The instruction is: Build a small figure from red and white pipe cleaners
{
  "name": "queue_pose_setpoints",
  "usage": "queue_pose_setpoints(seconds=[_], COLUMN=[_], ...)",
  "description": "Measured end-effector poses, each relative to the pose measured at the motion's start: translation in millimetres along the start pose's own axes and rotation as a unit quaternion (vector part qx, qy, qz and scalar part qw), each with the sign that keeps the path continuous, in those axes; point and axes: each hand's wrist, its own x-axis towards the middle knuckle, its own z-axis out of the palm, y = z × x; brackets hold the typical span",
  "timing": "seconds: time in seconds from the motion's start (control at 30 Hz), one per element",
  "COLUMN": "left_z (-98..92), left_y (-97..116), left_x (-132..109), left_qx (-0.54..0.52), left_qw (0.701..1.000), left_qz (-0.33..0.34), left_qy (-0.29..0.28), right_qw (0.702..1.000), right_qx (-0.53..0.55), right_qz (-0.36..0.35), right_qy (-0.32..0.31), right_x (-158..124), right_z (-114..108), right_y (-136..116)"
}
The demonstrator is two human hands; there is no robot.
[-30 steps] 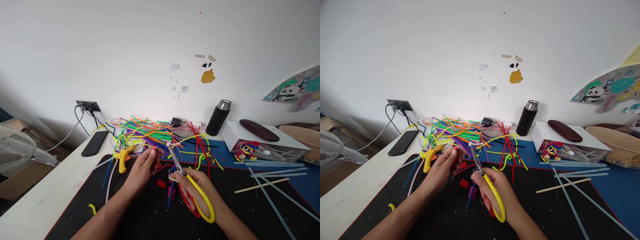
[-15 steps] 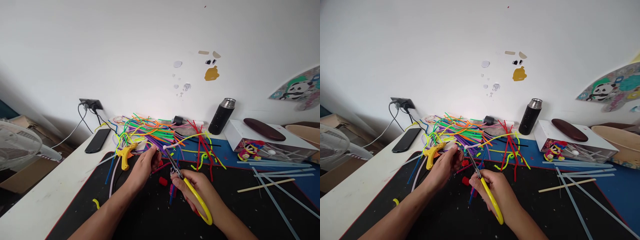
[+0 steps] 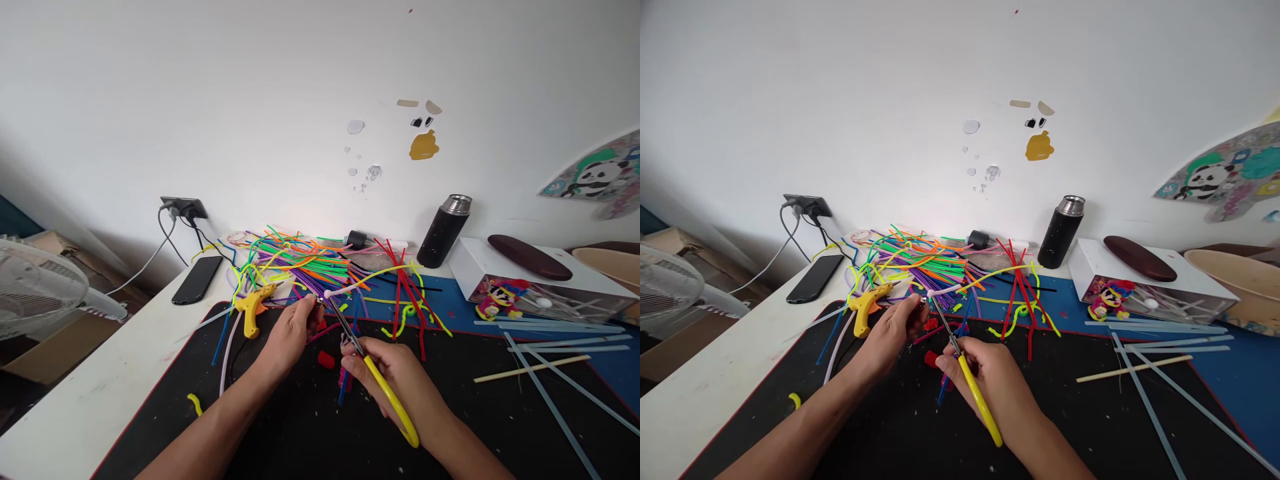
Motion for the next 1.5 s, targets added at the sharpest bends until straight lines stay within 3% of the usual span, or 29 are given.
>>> queue_pose_setpoints(seconds=[0.27, 0.53, 0.7, 0.87, 1.5], left_z=[-2.7, -5.8, -1.1, 3.9, 3.0], left_y=[0.9, -1.7, -1.5, -4.7, -7.0], left_x=[1.3, 4.3, 3.1, 1.0, -0.4], left_qx=[0.026, 0.039, 0.030, -0.033, -0.094], left_qw=[1.000, 0.999, 1.000, 0.999, 0.995], left_qz=[0.012, 0.017, 0.007, -0.007, -0.036], left_qy=[0.014, 0.030, 0.007, -0.011, -0.004], right_qw=[0.996, 0.999, 0.990, 0.962, 0.911], right_qx=[-0.077, -0.036, 0.113, 0.235, 0.355], right_qz=[-0.035, -0.033, 0.059, 0.072, 0.071], right_qy=[0.018, 0.011, -0.062, -0.120, -0.196], right_x=[3.0, 1.9, -2.2, -8.1, -8.8], right_z=[-0.8, -1.5, 1.3, -1.6, -9.2], right_y=[5.4, 3.3, -3.5, -12.3, -15.0])
